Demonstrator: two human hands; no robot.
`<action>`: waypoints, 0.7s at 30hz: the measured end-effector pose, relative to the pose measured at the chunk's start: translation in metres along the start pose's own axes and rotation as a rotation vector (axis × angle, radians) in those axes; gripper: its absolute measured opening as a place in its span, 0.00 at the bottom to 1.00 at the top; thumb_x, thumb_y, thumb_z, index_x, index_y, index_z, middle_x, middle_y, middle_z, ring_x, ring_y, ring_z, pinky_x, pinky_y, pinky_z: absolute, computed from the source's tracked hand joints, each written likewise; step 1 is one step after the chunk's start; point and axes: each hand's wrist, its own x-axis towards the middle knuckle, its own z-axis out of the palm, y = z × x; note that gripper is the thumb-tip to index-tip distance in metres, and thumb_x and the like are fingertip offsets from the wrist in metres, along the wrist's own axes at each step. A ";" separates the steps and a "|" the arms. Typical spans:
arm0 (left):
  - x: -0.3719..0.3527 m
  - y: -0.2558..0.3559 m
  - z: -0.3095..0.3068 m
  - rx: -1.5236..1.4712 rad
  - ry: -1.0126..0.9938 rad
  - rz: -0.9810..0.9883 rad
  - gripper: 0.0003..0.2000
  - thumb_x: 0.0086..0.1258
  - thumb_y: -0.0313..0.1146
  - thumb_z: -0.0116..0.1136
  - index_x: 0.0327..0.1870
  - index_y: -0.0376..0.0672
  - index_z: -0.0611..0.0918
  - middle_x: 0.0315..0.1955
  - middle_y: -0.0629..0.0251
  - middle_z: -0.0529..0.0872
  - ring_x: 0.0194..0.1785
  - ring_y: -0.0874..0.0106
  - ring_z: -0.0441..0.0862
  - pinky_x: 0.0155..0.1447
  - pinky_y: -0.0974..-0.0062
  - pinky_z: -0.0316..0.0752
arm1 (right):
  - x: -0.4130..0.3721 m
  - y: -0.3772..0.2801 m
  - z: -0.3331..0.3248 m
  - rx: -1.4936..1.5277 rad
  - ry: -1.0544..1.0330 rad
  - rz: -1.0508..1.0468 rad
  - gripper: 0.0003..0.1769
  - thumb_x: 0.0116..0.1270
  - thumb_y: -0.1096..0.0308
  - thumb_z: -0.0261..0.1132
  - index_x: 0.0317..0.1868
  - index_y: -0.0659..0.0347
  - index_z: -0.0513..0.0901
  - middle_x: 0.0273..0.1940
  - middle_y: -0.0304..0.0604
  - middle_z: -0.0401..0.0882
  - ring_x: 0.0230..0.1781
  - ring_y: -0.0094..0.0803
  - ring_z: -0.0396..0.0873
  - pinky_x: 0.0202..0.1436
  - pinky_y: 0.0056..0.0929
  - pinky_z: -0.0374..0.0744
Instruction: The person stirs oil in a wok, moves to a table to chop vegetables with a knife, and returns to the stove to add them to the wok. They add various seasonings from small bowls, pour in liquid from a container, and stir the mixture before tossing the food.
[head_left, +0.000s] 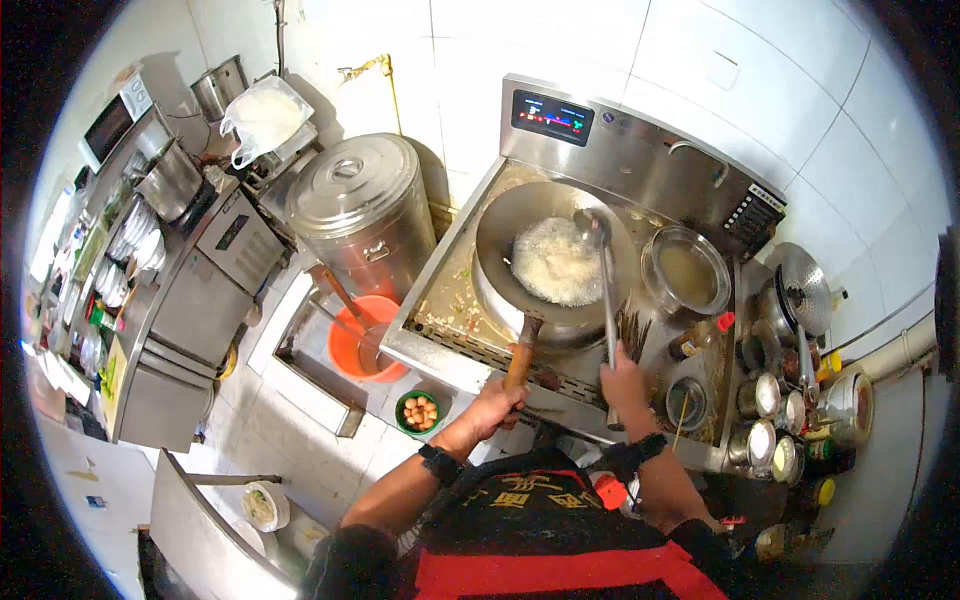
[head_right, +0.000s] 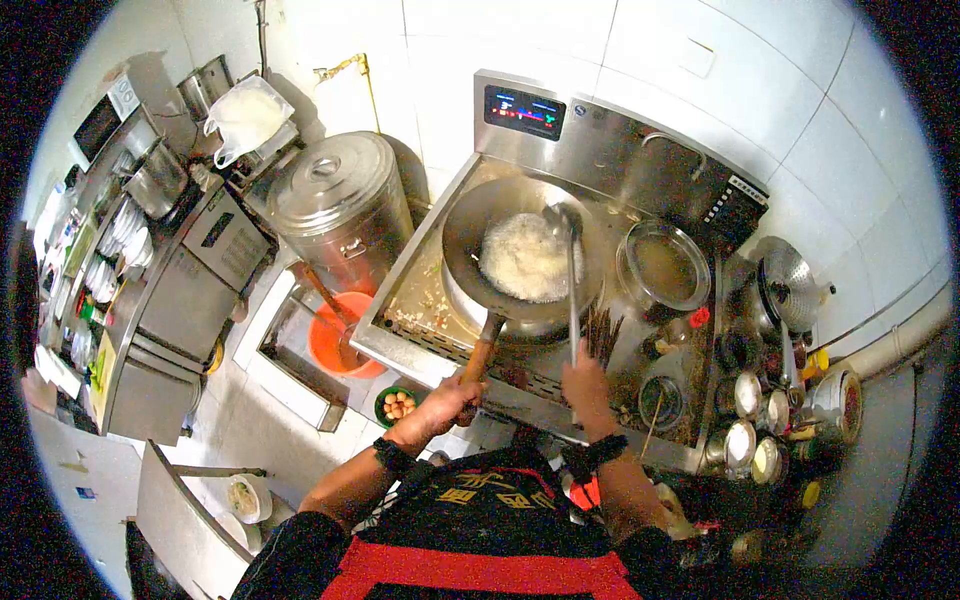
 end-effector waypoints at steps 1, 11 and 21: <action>0.001 0.000 -0.001 0.010 -0.020 0.008 0.09 0.69 0.37 0.58 0.39 0.45 0.72 0.21 0.72 0.70 0.15 0.79 0.63 0.17 0.78 0.54 | -0.003 -0.014 0.001 0.019 -0.018 -0.018 0.28 0.63 0.63 0.63 0.60 0.70 0.74 0.31 0.56 0.82 0.28 0.41 0.81 0.34 0.40 0.79; -0.004 0.000 0.010 0.054 0.112 0.084 0.09 0.69 0.36 0.57 0.33 0.44 0.71 0.18 0.73 0.69 0.13 0.80 0.60 0.16 0.77 0.52 | -0.018 0.003 0.008 0.092 -0.004 -0.136 0.17 0.67 0.66 0.61 0.53 0.65 0.77 0.24 0.43 0.77 0.18 0.27 0.76 0.21 0.33 0.75; -0.001 -0.003 0.014 0.118 0.143 0.095 0.10 0.69 0.37 0.57 0.34 0.43 0.72 0.18 0.73 0.68 0.13 0.79 0.62 0.15 0.76 0.53 | -0.046 -0.053 -0.030 2.028 -0.756 0.862 0.19 0.75 0.64 0.52 0.61 0.67 0.71 0.24 0.32 0.66 0.12 0.19 0.62 0.13 0.23 0.67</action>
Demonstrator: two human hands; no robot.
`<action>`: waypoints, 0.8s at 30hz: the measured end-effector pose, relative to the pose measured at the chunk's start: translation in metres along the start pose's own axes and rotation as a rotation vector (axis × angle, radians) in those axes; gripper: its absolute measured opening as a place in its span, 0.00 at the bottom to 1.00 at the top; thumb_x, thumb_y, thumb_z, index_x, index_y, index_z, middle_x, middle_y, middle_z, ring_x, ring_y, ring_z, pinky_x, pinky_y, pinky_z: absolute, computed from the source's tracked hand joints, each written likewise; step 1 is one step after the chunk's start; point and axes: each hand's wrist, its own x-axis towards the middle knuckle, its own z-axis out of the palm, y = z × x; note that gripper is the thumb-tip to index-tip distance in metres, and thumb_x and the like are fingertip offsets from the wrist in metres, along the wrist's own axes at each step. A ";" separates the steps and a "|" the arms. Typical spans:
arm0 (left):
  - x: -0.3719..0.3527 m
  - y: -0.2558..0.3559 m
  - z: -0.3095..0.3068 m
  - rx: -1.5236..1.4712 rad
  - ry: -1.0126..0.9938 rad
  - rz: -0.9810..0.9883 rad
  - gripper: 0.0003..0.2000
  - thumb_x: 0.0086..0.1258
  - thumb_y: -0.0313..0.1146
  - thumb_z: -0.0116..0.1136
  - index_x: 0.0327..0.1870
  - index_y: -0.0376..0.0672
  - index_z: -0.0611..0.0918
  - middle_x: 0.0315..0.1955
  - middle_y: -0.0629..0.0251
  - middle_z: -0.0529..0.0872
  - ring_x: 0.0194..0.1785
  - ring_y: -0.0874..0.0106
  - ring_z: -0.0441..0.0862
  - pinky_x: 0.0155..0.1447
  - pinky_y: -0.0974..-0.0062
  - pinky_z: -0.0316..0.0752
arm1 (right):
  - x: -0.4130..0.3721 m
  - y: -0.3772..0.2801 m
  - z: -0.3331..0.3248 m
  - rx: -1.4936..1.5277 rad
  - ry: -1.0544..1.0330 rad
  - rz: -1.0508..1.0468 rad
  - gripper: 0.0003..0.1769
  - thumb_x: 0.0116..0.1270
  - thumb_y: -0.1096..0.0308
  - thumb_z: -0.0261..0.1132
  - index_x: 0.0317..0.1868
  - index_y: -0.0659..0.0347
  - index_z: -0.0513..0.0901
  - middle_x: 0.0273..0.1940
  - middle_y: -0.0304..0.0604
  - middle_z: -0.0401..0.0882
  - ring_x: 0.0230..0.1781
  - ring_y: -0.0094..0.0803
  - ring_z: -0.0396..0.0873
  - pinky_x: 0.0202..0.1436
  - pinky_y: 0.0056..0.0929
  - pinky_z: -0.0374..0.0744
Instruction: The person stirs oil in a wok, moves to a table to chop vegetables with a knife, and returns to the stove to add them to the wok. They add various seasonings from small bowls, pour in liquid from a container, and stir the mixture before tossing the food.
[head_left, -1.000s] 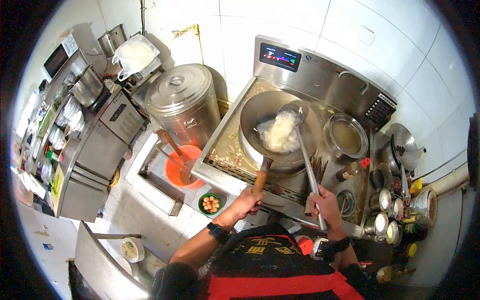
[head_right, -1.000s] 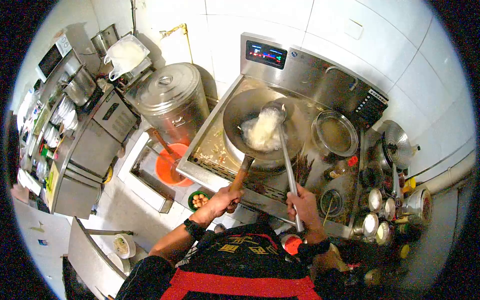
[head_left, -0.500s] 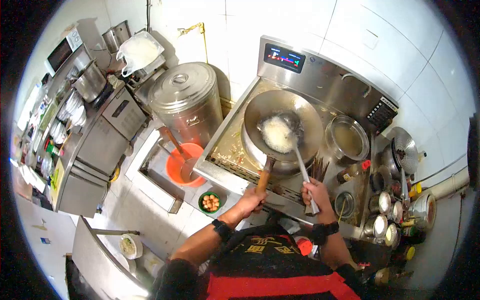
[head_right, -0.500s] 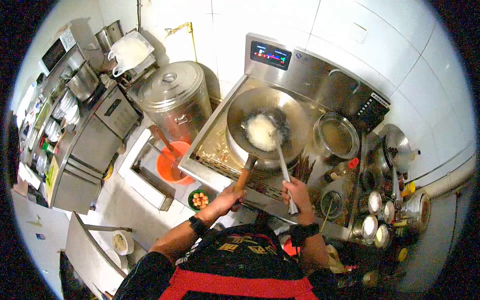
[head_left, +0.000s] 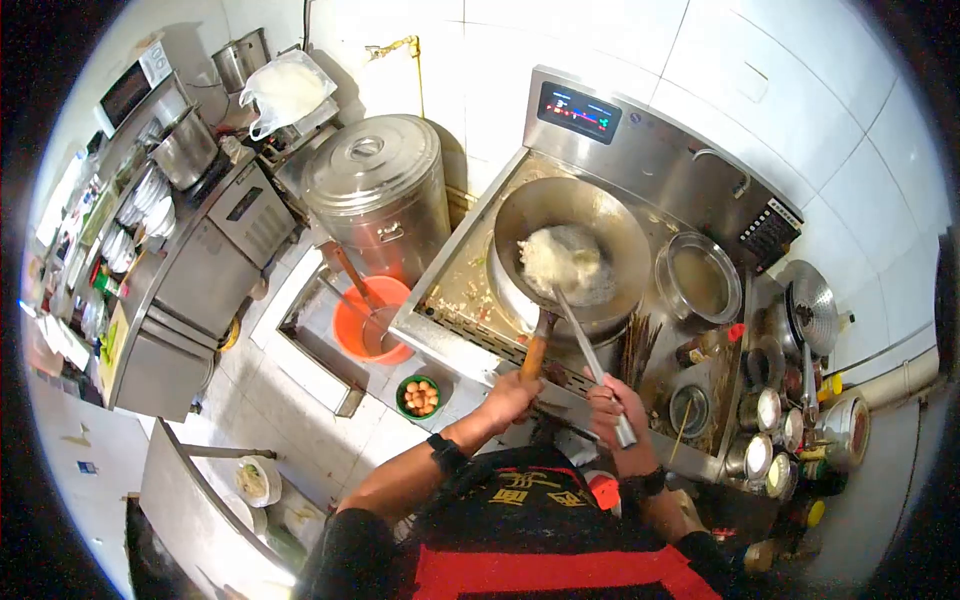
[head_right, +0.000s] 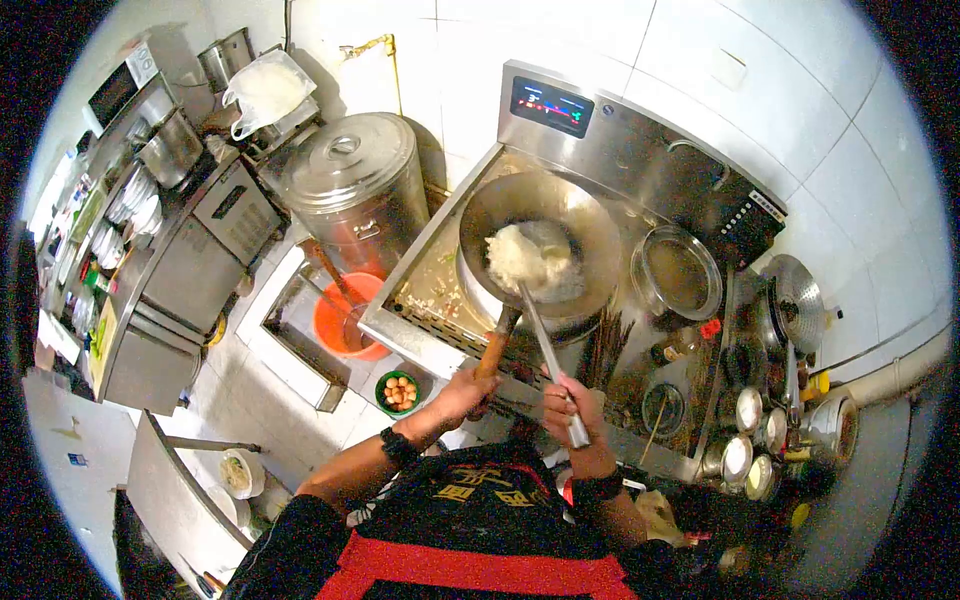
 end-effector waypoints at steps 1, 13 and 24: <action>-0.003 0.005 -0.006 0.038 -0.038 -0.004 0.10 0.69 0.39 0.58 0.34 0.42 0.73 0.19 0.73 0.71 0.14 0.79 0.63 0.16 0.76 0.56 | -0.006 -0.001 0.000 -0.099 -0.012 -0.016 0.23 0.75 0.65 0.52 0.67 0.62 0.66 0.27 0.32 0.65 0.14 0.16 0.63 0.12 0.20 0.67; 0.002 0.005 -0.023 0.002 -0.098 -0.031 0.12 0.67 0.41 0.61 0.35 0.43 0.75 0.20 0.73 0.72 0.16 0.80 0.64 0.18 0.79 0.57 | -0.032 -0.014 0.020 -1.443 0.389 -0.530 0.09 0.73 0.70 0.55 0.50 0.63 0.76 0.19 0.37 0.71 0.12 0.22 0.66 0.13 0.24 0.68; 0.009 -0.008 -0.022 0.065 -0.096 -0.001 0.12 0.68 0.41 0.58 0.36 0.42 0.74 0.21 0.72 0.71 0.18 0.78 0.65 0.20 0.76 0.60 | -0.004 -0.023 0.003 -0.956 0.302 -0.265 0.06 0.71 0.68 0.57 0.43 0.60 0.77 0.20 0.36 0.70 0.13 0.23 0.69 0.13 0.29 0.66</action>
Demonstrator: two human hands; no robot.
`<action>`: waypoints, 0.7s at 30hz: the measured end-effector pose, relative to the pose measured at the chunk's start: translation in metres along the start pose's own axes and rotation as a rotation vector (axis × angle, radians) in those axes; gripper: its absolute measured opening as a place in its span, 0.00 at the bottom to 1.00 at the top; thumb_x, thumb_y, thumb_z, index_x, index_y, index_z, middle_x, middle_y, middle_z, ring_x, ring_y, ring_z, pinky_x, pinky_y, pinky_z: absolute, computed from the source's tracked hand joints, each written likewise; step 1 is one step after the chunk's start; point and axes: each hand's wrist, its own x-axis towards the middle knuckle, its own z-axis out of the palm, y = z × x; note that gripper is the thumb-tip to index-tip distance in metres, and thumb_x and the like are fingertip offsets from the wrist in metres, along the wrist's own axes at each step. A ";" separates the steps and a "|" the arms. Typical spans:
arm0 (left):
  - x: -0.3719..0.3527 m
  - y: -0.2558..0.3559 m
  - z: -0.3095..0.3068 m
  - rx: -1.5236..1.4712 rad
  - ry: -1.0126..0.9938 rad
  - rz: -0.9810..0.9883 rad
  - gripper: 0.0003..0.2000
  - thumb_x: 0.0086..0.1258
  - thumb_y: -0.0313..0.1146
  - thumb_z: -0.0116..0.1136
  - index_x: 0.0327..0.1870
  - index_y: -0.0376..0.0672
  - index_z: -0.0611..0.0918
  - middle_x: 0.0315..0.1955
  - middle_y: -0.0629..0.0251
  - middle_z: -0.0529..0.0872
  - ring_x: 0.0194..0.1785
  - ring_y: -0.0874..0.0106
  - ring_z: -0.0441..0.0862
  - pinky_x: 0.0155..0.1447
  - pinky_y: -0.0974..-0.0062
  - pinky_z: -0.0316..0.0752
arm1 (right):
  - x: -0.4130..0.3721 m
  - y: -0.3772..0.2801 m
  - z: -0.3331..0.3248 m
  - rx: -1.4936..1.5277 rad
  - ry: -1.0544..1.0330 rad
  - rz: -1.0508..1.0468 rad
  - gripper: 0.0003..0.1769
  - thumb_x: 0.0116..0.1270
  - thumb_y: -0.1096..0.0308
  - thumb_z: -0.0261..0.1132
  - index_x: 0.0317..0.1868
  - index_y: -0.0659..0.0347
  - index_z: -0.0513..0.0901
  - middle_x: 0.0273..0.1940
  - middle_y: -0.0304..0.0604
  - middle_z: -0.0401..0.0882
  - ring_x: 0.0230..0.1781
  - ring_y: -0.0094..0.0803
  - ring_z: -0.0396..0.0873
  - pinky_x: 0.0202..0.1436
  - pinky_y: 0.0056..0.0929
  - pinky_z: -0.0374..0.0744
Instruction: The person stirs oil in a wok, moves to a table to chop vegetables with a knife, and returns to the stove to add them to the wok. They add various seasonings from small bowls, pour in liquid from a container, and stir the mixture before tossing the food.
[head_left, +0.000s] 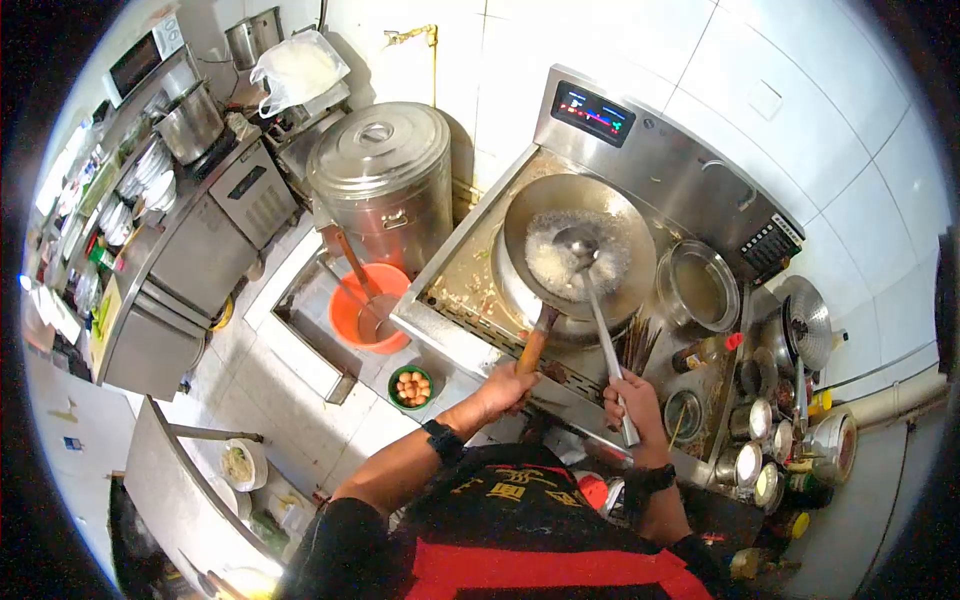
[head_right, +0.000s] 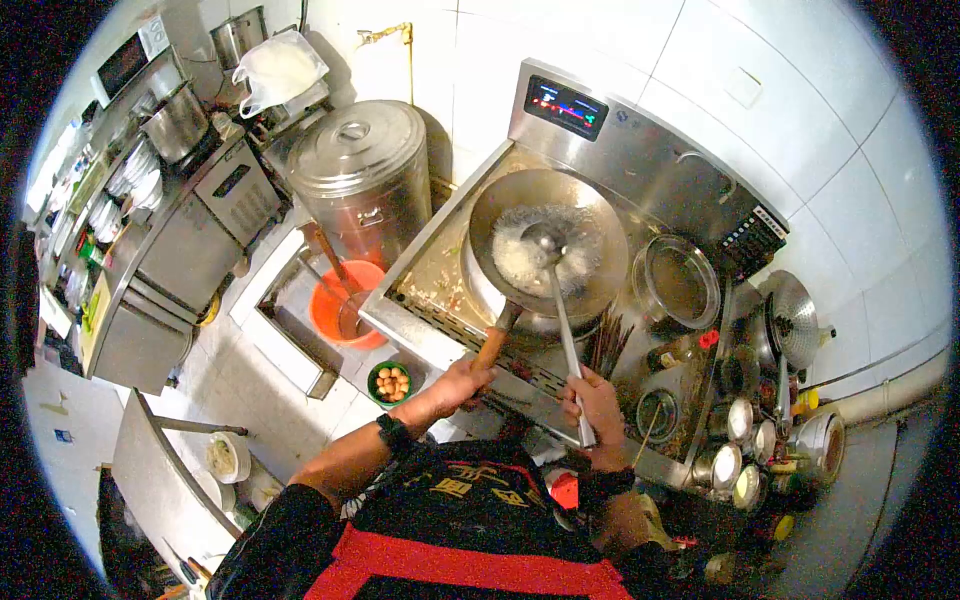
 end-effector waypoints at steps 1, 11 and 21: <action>-0.001 0.001 0.000 0.011 0.000 0.007 0.12 0.68 0.42 0.58 0.36 0.42 0.74 0.21 0.72 0.71 0.18 0.77 0.65 0.20 0.76 0.60 | 0.005 0.005 0.000 -0.092 0.052 -0.056 0.08 0.70 0.67 0.58 0.45 0.61 0.78 0.20 0.37 0.72 0.13 0.25 0.70 0.13 0.29 0.68; -0.002 0.003 0.006 0.025 0.094 0.036 0.12 0.69 0.40 0.59 0.33 0.42 0.72 0.17 0.71 0.70 0.13 0.77 0.64 0.15 0.74 0.57 | 0.004 0.001 0.018 0.048 0.006 0.033 0.05 0.71 0.70 0.57 0.43 0.60 0.74 0.22 0.35 0.70 0.13 0.22 0.67 0.13 0.26 0.66; 0.001 -0.001 0.003 -0.003 0.042 0.027 0.13 0.68 0.40 0.59 0.34 0.42 0.72 0.18 0.71 0.70 0.14 0.77 0.64 0.15 0.74 0.59 | -0.007 -0.001 0.014 0.386 -0.079 0.106 0.04 0.72 0.70 0.56 0.38 0.60 0.73 0.22 0.35 0.69 0.13 0.21 0.67 0.12 0.24 0.67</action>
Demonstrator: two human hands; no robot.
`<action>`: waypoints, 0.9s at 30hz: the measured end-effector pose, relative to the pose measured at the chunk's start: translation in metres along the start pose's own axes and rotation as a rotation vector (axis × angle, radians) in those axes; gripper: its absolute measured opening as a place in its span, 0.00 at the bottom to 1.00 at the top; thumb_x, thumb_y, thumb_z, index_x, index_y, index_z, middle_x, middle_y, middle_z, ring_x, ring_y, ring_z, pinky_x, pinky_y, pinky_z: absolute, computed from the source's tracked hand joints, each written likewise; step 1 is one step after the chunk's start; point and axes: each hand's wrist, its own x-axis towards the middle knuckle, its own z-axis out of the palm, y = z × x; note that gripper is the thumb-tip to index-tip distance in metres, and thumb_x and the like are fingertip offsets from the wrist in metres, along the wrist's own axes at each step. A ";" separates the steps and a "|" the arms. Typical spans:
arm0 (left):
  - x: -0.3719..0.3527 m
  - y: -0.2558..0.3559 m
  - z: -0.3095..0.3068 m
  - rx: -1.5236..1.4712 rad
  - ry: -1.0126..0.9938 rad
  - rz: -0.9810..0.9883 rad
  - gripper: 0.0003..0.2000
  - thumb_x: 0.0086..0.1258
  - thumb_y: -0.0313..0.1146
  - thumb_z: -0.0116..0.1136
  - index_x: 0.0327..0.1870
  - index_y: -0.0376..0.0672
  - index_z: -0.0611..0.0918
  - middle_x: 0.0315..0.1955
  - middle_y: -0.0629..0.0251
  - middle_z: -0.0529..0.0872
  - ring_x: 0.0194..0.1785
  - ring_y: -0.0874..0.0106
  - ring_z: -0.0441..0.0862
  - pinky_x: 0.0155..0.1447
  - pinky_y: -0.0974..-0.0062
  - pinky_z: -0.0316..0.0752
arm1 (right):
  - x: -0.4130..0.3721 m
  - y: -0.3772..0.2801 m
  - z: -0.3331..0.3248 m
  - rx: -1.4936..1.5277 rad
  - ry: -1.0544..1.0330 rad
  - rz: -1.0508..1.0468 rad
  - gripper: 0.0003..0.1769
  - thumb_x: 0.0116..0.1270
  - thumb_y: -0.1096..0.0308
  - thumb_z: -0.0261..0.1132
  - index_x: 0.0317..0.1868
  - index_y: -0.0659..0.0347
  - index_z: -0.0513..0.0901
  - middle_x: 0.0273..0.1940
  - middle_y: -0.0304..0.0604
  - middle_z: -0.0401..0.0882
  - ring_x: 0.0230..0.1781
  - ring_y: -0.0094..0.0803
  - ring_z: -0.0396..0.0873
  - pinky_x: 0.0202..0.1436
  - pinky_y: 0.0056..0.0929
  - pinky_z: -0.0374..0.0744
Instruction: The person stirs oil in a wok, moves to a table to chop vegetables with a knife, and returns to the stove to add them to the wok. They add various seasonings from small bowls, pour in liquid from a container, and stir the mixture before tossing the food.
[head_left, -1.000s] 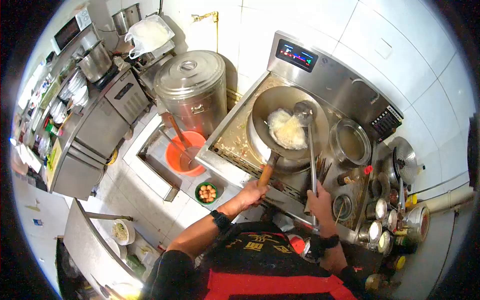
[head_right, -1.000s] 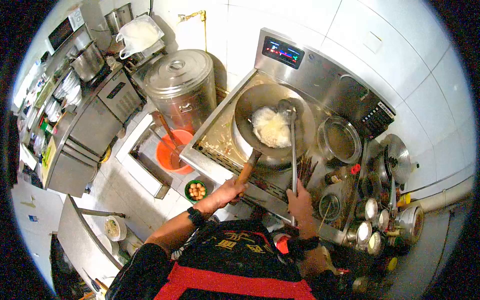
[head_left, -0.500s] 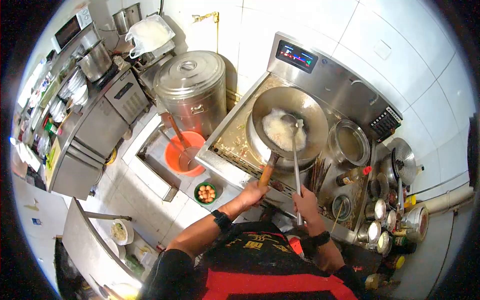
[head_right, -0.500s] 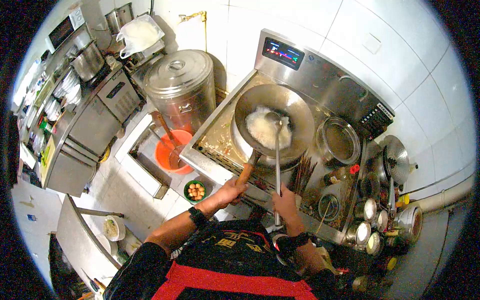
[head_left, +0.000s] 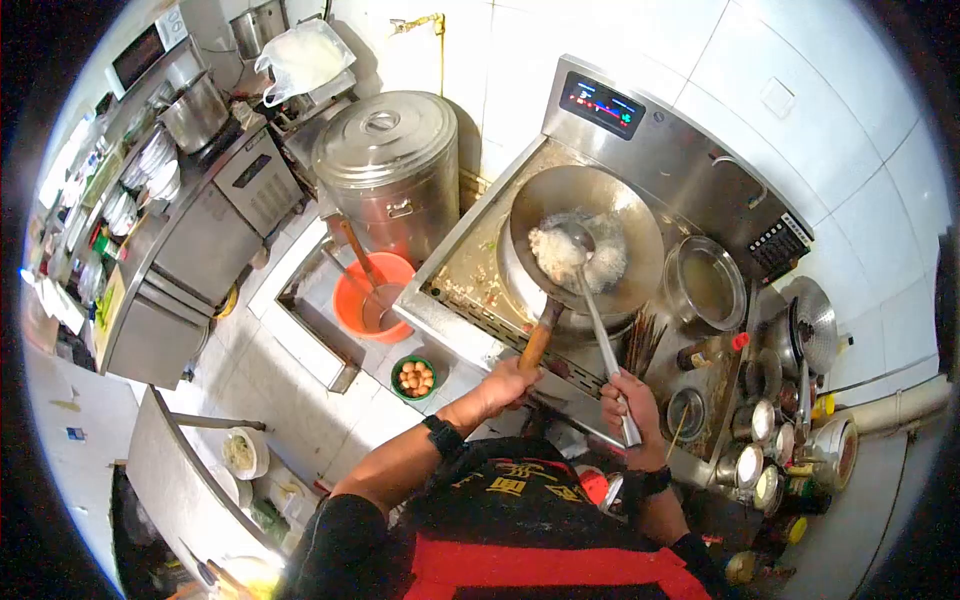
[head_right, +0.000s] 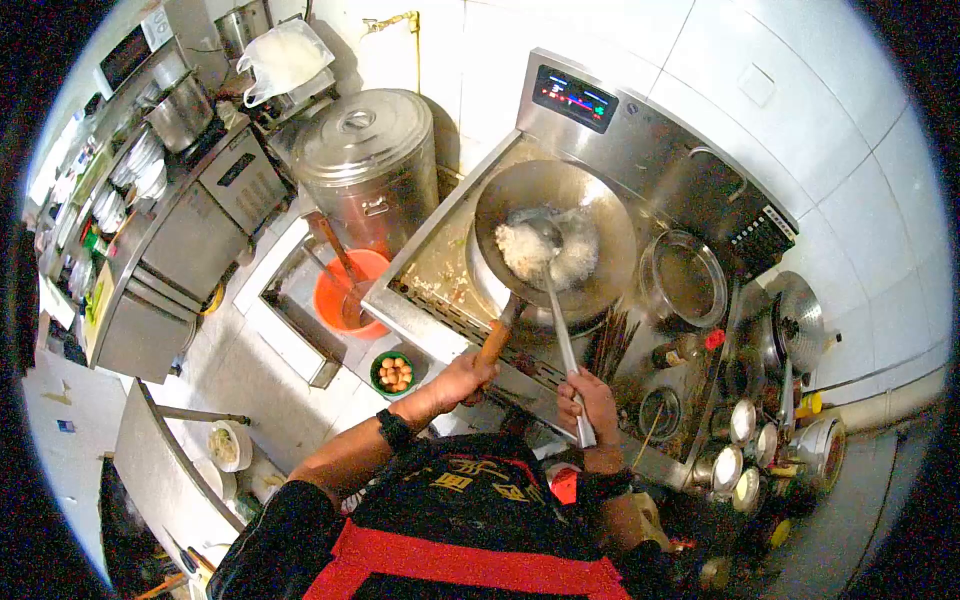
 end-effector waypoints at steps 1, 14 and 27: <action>-0.001 0.003 0.001 0.007 0.011 -0.014 0.13 0.68 0.40 0.59 0.33 0.42 0.72 0.17 0.72 0.70 0.14 0.77 0.65 0.16 0.74 0.59 | 0.000 0.003 -0.001 0.002 0.003 0.000 0.04 0.72 0.70 0.56 0.38 0.60 0.73 0.22 0.35 0.69 0.13 0.21 0.67 0.12 0.24 0.67; 0.005 -0.006 0.000 -0.019 0.011 -0.025 0.14 0.68 0.40 0.60 0.37 0.38 0.73 0.20 0.69 0.73 0.15 0.76 0.68 0.17 0.74 0.62 | -0.008 0.025 0.006 -0.448 0.109 -0.099 0.04 0.73 0.69 0.55 0.41 0.59 0.73 0.22 0.36 0.69 0.12 0.21 0.66 0.10 0.25 0.66; -0.045 0.003 -0.039 -0.096 -0.291 -0.063 0.25 0.73 0.48 0.55 0.61 0.36 0.72 0.38 0.67 0.82 0.31 0.78 0.74 0.35 0.80 0.70 | -0.001 0.015 0.006 -0.912 0.188 -0.217 0.28 0.68 0.75 0.57 0.70 0.60 0.69 0.17 0.31 0.68 0.11 0.20 0.68 0.15 0.24 0.68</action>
